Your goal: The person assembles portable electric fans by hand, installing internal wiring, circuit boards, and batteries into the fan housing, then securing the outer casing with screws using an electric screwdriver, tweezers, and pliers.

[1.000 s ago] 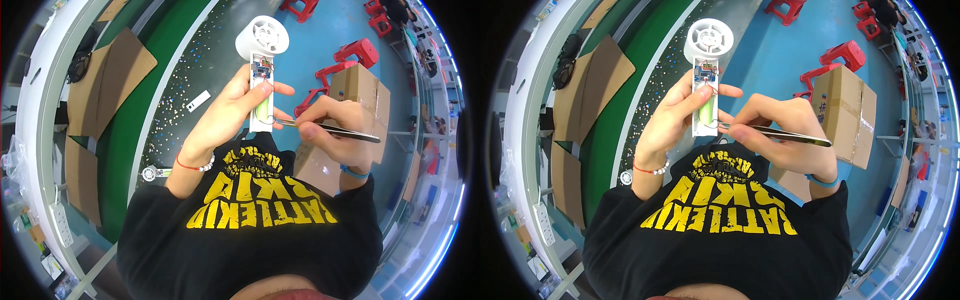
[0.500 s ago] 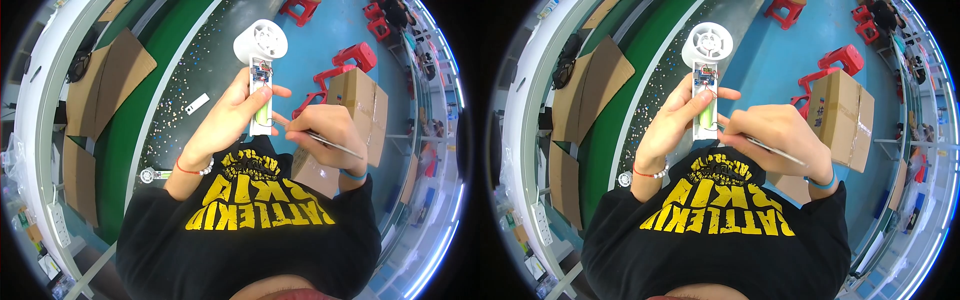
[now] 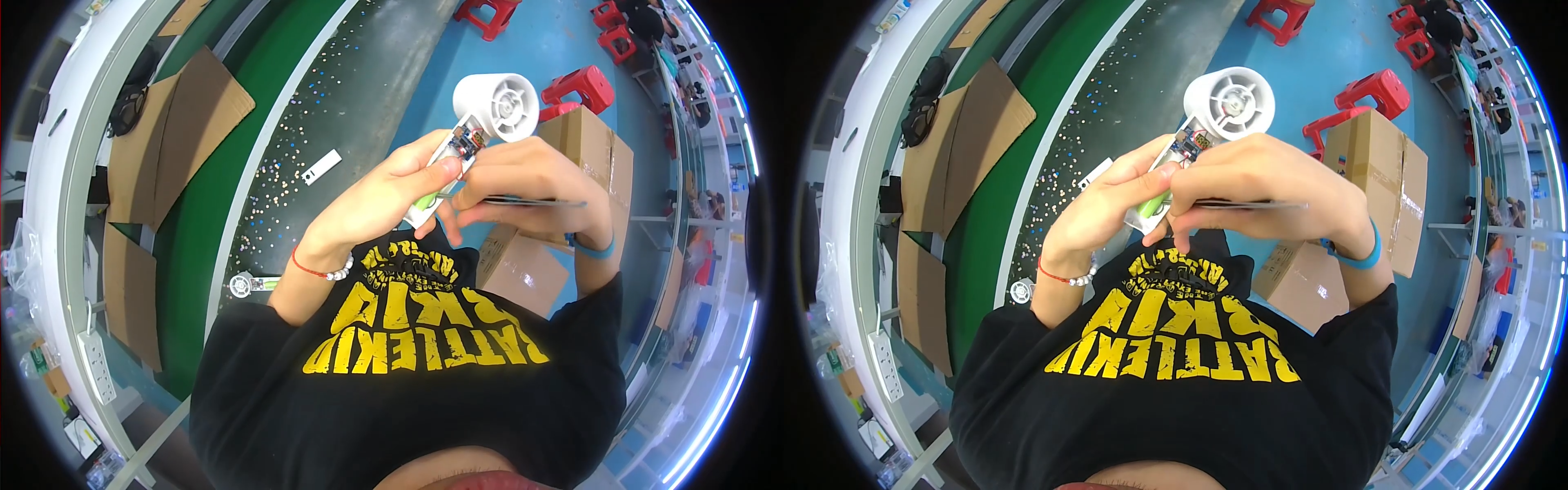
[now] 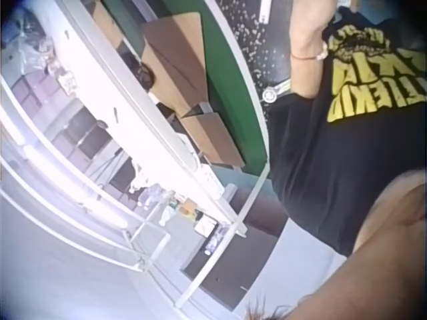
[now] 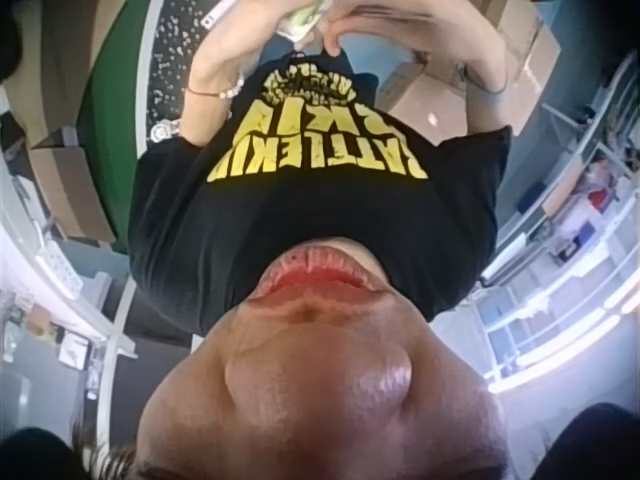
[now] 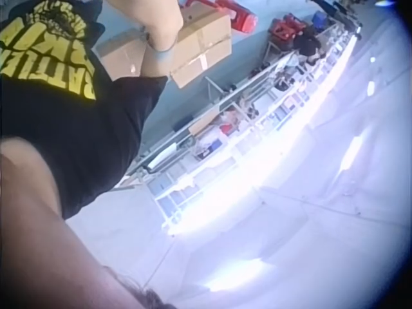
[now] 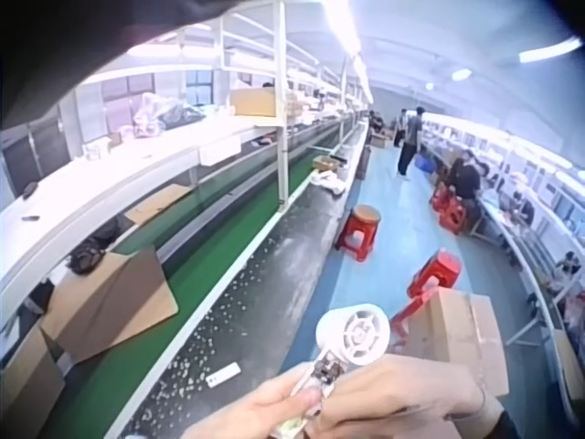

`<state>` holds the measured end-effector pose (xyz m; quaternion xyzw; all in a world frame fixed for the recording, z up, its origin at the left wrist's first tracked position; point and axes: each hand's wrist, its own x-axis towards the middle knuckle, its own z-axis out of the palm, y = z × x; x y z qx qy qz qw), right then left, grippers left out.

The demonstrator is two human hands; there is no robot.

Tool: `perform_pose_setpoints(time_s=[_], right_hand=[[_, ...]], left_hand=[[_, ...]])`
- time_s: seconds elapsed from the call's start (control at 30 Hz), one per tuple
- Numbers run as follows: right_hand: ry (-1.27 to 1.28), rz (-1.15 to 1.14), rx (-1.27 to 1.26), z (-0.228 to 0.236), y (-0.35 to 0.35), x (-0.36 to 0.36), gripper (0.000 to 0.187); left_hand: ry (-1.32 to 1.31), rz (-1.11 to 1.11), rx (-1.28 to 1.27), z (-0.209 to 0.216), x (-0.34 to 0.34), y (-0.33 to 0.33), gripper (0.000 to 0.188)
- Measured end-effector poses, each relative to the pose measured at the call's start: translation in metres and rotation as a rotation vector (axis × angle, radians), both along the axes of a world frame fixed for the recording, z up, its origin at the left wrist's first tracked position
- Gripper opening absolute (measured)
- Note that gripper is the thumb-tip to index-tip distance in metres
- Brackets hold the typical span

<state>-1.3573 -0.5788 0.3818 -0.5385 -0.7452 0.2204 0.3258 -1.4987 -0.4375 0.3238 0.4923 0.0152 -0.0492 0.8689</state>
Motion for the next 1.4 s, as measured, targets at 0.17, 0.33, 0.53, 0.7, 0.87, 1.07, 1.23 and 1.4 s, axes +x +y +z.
perform_pose_setpoints(time_s=[0.17,0.33,0.53,0.7,0.87,1.07,1.23,1.4], right_hand=[[-0.012,0.035,-0.01,-0.002,0.0,0.005,0.015],[0.025,-0.066,-0.037,-0.006,-0.002,0.006,0.018],[0.165,-0.28,-0.082,-0.017,-0.009,0.006,0.021],[0.161,-0.287,-0.034,-0.007,-0.015,0.003,0.023],[0.066,-0.324,-0.026,-0.001,-0.023,0.005,0.024],[0.128,-0.406,-0.004,0.001,-0.033,0.001,0.026],[0.101,-0.386,-0.007,-0.006,-0.032,-0.01,0.025],[0.153,-0.422,0.034,-0.012,-0.028,-0.015,0.013]], left_hand=[[0.028,-0.032,-0.126,-0.013,0.002,0.0,0.035],[-0.089,-0.038,0.031,-0.012,-0.001,0.001,0.06],[-0.103,-0.026,-0.045,-0.026,0.002,-0.004,0.066],[-0.116,-0.034,-0.16,-0.028,0.002,-0.007,0.071],[-0.152,0.031,-0.179,-0.027,0.001,-0.009,0.075],[-0.171,0.05,-0.219,-0.026,-0.003,-0.007,0.076],[-0.204,0.121,-0.206,-0.025,-0.002,-0.011,0.083],[-0.225,0.101,-0.128,-0.025,-0.003,-0.008,0.078]])
